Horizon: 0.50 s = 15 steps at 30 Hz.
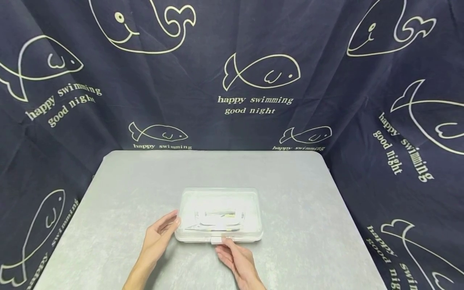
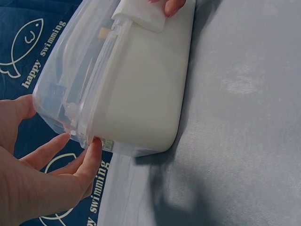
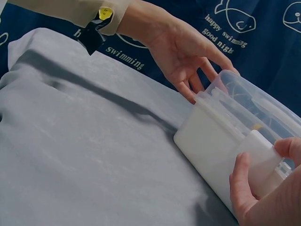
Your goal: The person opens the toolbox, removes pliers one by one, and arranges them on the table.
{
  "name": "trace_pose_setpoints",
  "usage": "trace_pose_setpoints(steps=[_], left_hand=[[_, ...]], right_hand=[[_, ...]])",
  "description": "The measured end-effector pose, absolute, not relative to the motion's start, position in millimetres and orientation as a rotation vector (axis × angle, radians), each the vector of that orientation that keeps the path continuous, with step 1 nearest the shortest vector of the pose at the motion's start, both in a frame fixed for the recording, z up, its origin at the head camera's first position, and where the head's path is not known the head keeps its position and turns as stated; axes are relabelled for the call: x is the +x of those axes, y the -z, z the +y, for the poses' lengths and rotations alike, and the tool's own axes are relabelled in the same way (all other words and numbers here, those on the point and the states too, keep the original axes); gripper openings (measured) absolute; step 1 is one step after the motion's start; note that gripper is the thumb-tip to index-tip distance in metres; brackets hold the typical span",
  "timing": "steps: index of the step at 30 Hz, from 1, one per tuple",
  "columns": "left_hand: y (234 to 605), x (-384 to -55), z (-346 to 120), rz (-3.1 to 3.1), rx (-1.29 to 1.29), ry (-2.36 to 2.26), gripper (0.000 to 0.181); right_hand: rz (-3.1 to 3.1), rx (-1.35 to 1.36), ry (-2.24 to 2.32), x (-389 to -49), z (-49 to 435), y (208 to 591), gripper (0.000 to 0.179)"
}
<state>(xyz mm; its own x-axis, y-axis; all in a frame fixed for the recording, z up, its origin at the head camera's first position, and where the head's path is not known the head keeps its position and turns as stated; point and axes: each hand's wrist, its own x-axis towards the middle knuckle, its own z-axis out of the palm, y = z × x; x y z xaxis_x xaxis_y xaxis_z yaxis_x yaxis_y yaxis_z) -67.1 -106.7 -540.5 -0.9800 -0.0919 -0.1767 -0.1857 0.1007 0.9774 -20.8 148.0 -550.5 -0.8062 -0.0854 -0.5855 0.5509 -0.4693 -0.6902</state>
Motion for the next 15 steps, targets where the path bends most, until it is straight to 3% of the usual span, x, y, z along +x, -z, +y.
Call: trace_pose_setpoints(steps=[9,15], left_hand=[[535.5,-66.1,-108.3,2.290,-0.290,-2.042,0.058],[535.8,-63.8,-106.7,2.273,-0.286,-2.053,0.060]], right_hand=[[1.316,0.662,2.312,-20.6,147.6,536.8,0.054],[1.303,0.590,2.312,-17.4,151.2,534.4,0.047]])
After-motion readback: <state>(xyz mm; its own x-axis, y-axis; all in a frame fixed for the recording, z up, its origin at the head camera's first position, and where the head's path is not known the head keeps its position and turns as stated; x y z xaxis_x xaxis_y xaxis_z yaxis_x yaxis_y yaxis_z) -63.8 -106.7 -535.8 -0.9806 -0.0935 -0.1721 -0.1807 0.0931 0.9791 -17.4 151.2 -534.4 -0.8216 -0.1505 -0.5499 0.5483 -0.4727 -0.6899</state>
